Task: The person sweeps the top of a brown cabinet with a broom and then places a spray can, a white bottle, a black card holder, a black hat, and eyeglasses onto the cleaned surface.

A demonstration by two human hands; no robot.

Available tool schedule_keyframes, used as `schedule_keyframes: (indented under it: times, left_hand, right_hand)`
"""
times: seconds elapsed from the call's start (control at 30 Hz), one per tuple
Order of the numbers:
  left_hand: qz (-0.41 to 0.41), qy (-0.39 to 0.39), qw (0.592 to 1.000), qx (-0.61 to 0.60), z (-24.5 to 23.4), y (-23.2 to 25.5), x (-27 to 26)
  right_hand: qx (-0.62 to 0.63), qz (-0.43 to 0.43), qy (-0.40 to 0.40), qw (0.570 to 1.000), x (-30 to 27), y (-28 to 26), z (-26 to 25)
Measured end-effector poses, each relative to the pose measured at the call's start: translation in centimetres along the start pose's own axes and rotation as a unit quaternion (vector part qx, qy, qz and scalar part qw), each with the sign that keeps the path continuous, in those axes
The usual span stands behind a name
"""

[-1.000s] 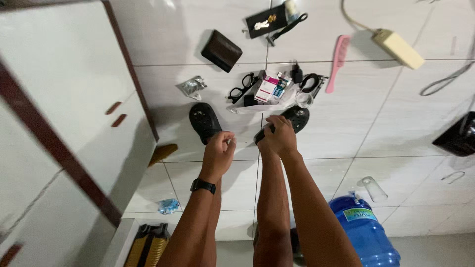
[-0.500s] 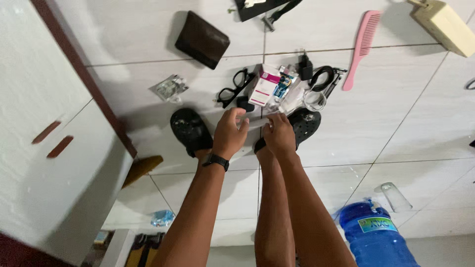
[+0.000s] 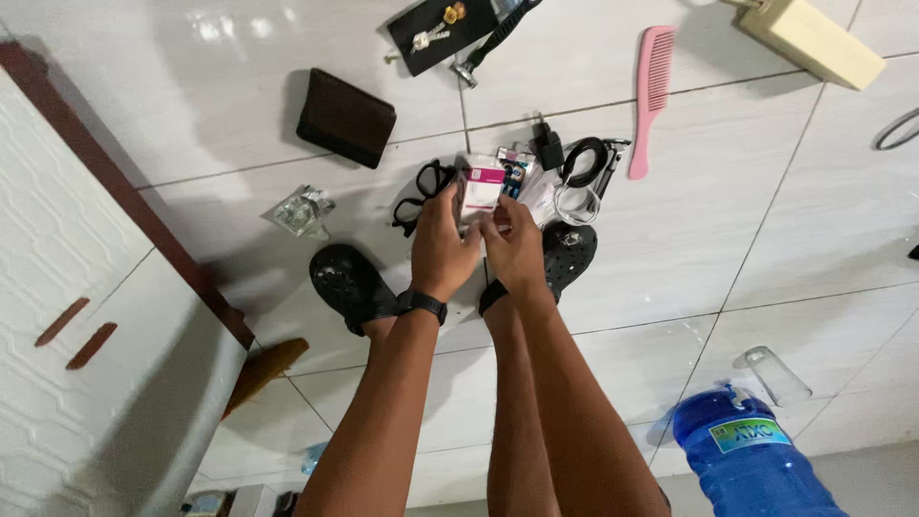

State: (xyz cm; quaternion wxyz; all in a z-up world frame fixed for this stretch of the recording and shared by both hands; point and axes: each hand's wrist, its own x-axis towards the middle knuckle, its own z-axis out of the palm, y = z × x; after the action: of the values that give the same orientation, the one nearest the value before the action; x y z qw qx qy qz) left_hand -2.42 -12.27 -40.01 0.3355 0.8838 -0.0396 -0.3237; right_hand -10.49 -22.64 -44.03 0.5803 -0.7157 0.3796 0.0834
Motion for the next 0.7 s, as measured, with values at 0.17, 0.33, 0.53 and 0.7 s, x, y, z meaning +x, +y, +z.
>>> schedule_keyframes:
  times: [0.17, 0.33, 0.53, 0.7]
  left_hand:
    - [0.023, -0.023, 0.999, -0.007, -1.8, 0.5, 0.6]
    - [-0.131, -0.135, 0.950, -0.250, -2.9, 1.3, 0.1]
    - [-0.139, -0.050, 0.954, -0.260, -2.3, -1.4, 0.1]
    - [-0.131, -0.029, 0.961, -0.244, -2.6, -2.4, 0.8]
  right_hand:
    - [0.245, 0.188, -0.001, 0.951, 0.2, -1.6, -0.5]
    - [0.407, 0.233, 0.002, 0.883, 0.2, -2.2, -3.3]
    - [0.598, 0.161, 0.020, 0.785, 2.4, -2.6, -8.8]
    - [0.646, 0.140, 0.114, 0.742, 4.9, -1.8, -10.4]
